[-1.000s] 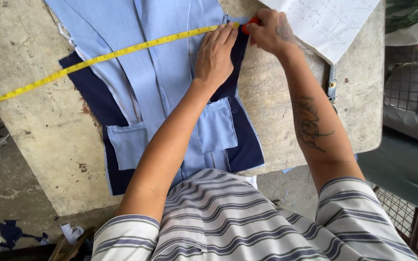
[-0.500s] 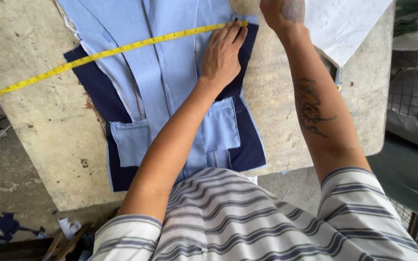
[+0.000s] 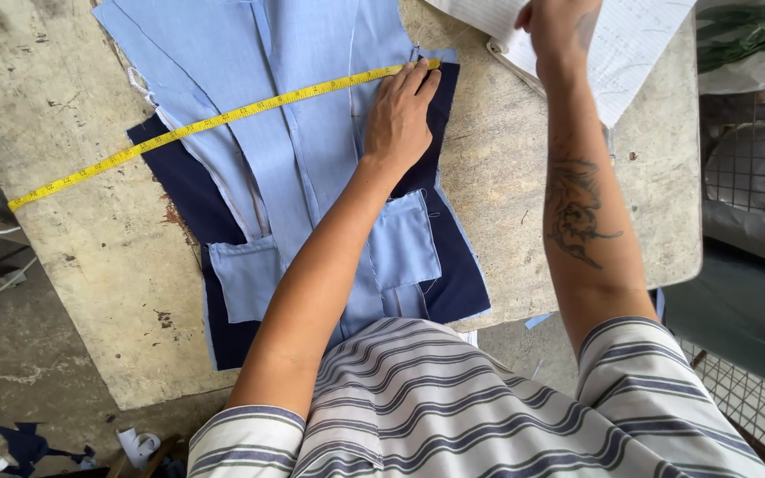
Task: The person measures a light blue fabric piece laid on a dark blue base using a yellow tape measure and a metal ruler. They mark measurements with a red marker and record values in a notebook.
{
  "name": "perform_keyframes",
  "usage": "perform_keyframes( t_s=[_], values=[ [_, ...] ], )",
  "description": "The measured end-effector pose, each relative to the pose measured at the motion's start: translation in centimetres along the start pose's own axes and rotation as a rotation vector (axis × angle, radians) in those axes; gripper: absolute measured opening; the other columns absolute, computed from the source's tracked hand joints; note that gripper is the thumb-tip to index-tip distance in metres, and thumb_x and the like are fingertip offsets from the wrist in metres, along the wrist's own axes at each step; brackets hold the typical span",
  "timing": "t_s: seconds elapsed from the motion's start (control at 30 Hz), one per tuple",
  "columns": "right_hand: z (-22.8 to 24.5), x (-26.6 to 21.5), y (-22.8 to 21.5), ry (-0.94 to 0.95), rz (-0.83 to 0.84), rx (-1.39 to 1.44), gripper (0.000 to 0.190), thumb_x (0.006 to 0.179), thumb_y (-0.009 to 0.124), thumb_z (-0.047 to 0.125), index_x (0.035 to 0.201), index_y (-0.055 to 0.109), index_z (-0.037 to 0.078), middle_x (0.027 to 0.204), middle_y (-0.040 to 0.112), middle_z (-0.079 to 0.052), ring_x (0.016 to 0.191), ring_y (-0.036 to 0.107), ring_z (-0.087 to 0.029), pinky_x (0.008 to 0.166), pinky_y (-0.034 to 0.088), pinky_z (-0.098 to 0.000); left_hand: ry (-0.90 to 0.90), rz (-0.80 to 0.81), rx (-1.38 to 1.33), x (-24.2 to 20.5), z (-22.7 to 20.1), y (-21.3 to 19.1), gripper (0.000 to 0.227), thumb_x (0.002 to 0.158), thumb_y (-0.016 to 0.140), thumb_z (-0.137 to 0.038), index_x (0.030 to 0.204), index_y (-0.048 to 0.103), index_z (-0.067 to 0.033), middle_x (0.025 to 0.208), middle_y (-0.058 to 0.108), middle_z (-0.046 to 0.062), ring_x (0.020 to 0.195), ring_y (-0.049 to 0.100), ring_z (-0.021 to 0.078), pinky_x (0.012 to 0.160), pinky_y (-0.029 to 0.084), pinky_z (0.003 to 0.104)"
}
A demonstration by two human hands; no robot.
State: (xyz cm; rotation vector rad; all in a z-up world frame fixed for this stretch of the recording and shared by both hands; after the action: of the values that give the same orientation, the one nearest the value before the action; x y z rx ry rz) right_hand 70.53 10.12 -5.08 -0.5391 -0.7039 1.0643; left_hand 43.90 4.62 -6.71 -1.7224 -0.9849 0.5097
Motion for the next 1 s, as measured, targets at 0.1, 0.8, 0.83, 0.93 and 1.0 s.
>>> perform_keyframes(
  t_s=[0.1,0.8,0.83,0.93,1.0],
  values=[
    [1.2,-1.6,1.9,0.023,-0.101,-0.002,0.029,0.089,0.067,0.010,0.076,0.043,0.020,0.069,0.042,0.009,0.060,0.029,-0.006,0.056,0.023,-0.0234,0.019,-0.018,0.032,0.0,0.0,-0.3,0.065,0.088,0.067,0.012,0.150,0.064,-0.0072,0.156,0.060,0.017,0.146,0.055,0.0362,0.125,0.044,0.048],
    [-2.6,-9.0,-4.5,0.616,-0.547,0.440,0.030,0.096,0.068,0.039,0.082,0.049,0.020,0.083,0.050,0.003,0.080,0.046,-0.013,0.076,0.042,-0.0330,0.034,-0.014,0.012,0.0,-0.3,-1.2,0.063,0.088,0.062,0.012,0.149,0.065,-0.0071,0.155,0.062,0.016,0.147,0.054,0.0376,0.123,0.046,0.048],
    [-3.5,-10.7,-4.3,0.781,-0.518,0.588,0.029,0.101,0.067,0.037,0.086,0.053,0.016,0.075,0.053,0.003,0.064,0.046,-0.011,0.057,0.040,-0.0288,0.032,-0.009,0.010,0.0,-0.3,-1.1,0.064,0.088,0.061,0.012,0.149,0.065,-0.0073,0.155,0.062,0.016,0.147,0.054,0.0375,0.124,0.045,0.047],
    [-4.2,-13.9,-5.3,0.902,-0.506,0.694,0.021,0.098,0.067,0.025,0.088,0.061,0.007,0.065,0.058,0.003,0.046,0.048,-0.007,0.035,0.038,-0.0243,0.032,-0.008,0.003,-0.1,-0.2,-0.9,0.064,0.088,0.059,0.012,0.149,0.064,-0.0077,0.155,0.062,0.015,0.148,0.054,0.0374,0.124,0.045,0.047],
    [-5.1,-15.1,-6.1,0.860,-0.530,0.655,0.014,0.091,0.069,0.015,0.087,0.066,0.002,0.062,0.059,0.002,0.044,0.050,-0.006,0.031,0.038,-0.0240,0.035,-0.012,-0.001,-0.2,-0.2,-1.0,0.064,0.089,0.058,0.013,0.149,0.064,-0.0079,0.155,0.062,0.015,0.148,0.053,0.0374,0.124,0.045,0.047]
  ],
)
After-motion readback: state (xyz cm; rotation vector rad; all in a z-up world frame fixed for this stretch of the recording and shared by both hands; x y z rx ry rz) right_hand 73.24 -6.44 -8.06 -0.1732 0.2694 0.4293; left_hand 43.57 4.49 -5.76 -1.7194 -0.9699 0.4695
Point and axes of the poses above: each hand's wrist, its own x-axis towards the middle knuckle, its own y-axis out of the palm, z = x × y, the point moved 9 cm from there along x, towards the middle knuckle
